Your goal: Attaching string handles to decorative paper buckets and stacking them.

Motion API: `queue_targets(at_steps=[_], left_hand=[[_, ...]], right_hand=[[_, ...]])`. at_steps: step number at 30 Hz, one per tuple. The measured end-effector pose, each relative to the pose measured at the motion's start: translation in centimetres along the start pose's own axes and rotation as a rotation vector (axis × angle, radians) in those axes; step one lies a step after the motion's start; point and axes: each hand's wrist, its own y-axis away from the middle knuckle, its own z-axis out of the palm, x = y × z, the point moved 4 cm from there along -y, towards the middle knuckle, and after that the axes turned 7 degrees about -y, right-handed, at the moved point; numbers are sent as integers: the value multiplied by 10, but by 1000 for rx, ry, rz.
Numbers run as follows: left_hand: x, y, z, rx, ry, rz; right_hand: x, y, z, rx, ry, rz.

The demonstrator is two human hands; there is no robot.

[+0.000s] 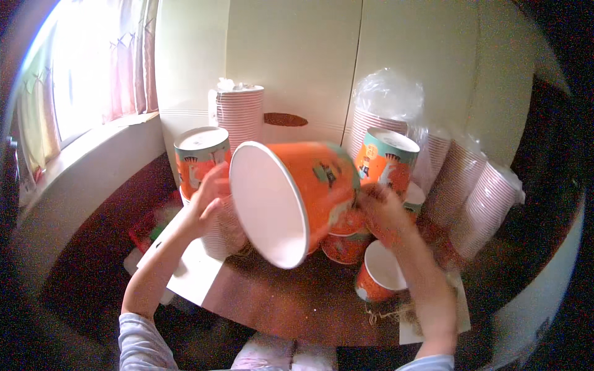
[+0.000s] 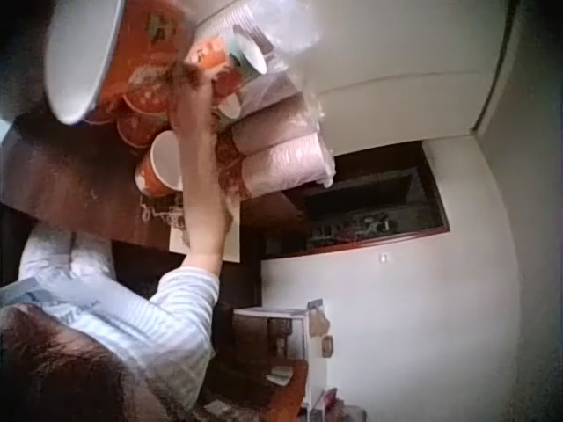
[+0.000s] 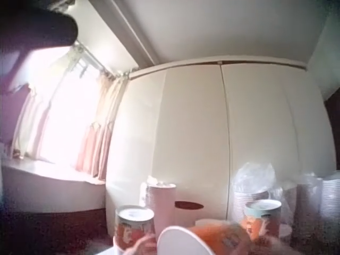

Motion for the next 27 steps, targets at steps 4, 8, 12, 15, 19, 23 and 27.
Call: queue_targets(at_steps=[4,8,12,15,19,23,27], left_hand=[[10,27,35,-155,-99,-176],[-2,50,50,-228,-88,-343],[-30,73,66,-200,45,-519],[-38,88,74,-235,111,-633],[-44,97,88,-296,280,-703],[-48,102,98,-391,462,-686],[-48,108,106,-373,409,-753]], right_hand=[[52,37,-24,-37,-215,153],[78,71,-40,69,-135,236],[101,112,-61,121,-179,313],[103,134,-51,176,-253,380],[99,154,-46,383,-243,480],[109,173,-61,267,-261,472],[108,189,-58,200,-324,477]])
